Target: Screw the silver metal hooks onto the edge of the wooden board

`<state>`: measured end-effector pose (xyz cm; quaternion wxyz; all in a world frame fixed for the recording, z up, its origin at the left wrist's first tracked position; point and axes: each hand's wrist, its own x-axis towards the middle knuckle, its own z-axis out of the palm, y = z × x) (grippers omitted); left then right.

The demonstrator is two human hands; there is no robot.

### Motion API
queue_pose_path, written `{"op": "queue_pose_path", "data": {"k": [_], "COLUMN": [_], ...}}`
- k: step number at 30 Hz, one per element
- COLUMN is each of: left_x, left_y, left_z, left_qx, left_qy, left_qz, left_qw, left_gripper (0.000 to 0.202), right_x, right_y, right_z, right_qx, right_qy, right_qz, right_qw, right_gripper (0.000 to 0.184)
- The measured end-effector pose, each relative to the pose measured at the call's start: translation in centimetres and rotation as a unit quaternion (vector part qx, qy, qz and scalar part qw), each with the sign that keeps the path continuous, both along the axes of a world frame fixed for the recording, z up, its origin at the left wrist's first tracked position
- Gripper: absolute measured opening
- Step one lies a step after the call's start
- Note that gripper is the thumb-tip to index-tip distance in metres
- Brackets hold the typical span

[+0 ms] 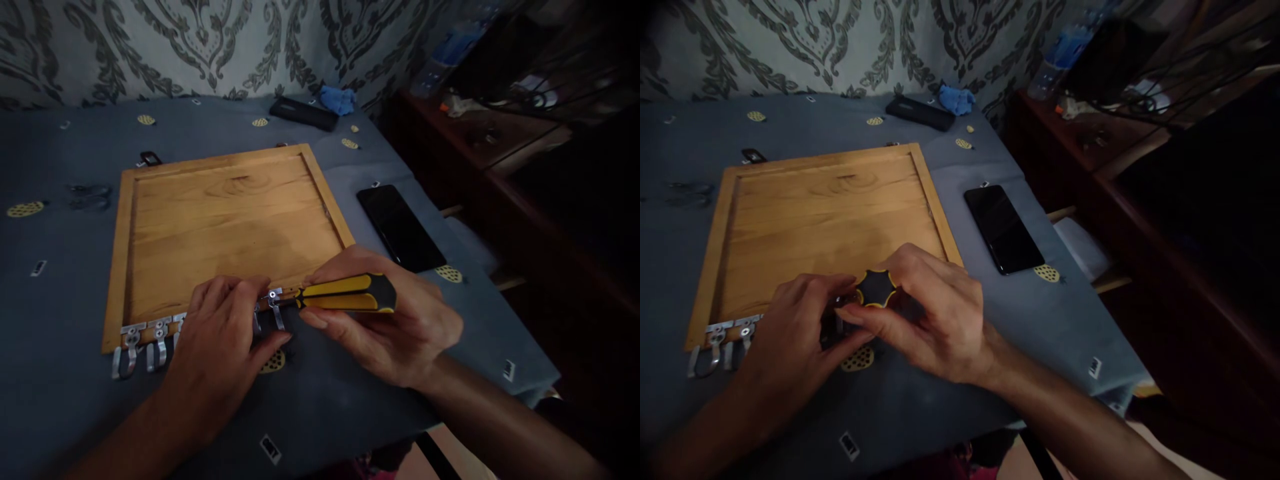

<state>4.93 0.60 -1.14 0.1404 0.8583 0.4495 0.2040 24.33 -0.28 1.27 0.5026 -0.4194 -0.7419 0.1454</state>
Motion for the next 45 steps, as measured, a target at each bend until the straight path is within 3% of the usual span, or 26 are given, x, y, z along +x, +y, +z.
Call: {"op": "queue_pose_path", "data": {"k": [16, 22, 30, 33, 37, 39, 45], "left_x": [-0.1, -0.1, 0.0, 0.0, -0.2, -0.2, -0.2], "left_y": [-0.2, -0.2, -0.2, -0.1, -0.1, -0.1, 0.0], "left_z": [0.1, 0.0, -0.1, 0.0, 0.1, 0.0, 0.0], "left_qx": [-0.004, 0.007, 0.021, 0.013, 0.005, 0.004, 0.02], "left_qy": [-0.008, 0.007, 0.005, 0.007, 0.004, 0.001, -0.005], "left_qz": [0.0, -0.006, -0.013, -0.017, -0.023, -0.024, -0.026], "left_qw": [1.0, 1.0, 1.0, 1.0, 1.0, 1.0, 0.999], "left_gripper": [0.035, 0.04, 0.038, 0.037, 0.035, 0.036, 0.037], "right_x": [0.7, 0.2, -0.5, -0.3, 0.6, 1.0, 1.3], "right_y": [0.9, 0.5, 0.1, 0.4, 1.1, 1.3, 1.1], "right_z": [1.2, 1.2, 0.8, 0.8, 1.2, 1.4, 1.7], "right_qx": [-0.019, -0.056, -0.035, -0.042, -0.092, -0.105, -0.129], "right_qy": [-0.091, -0.08, -0.055, -0.003, 0.019, 0.025, 0.066], "right_qz": [0.072, 0.043, -0.009, 0.03, 0.153, 0.196, 0.194], "right_qw": [0.993, 0.994, 0.998, 0.999, 0.984, 0.975, 0.97], "right_gripper": [0.012, 0.018, 0.02, 0.018, 0.03, 0.027, 0.023]}}
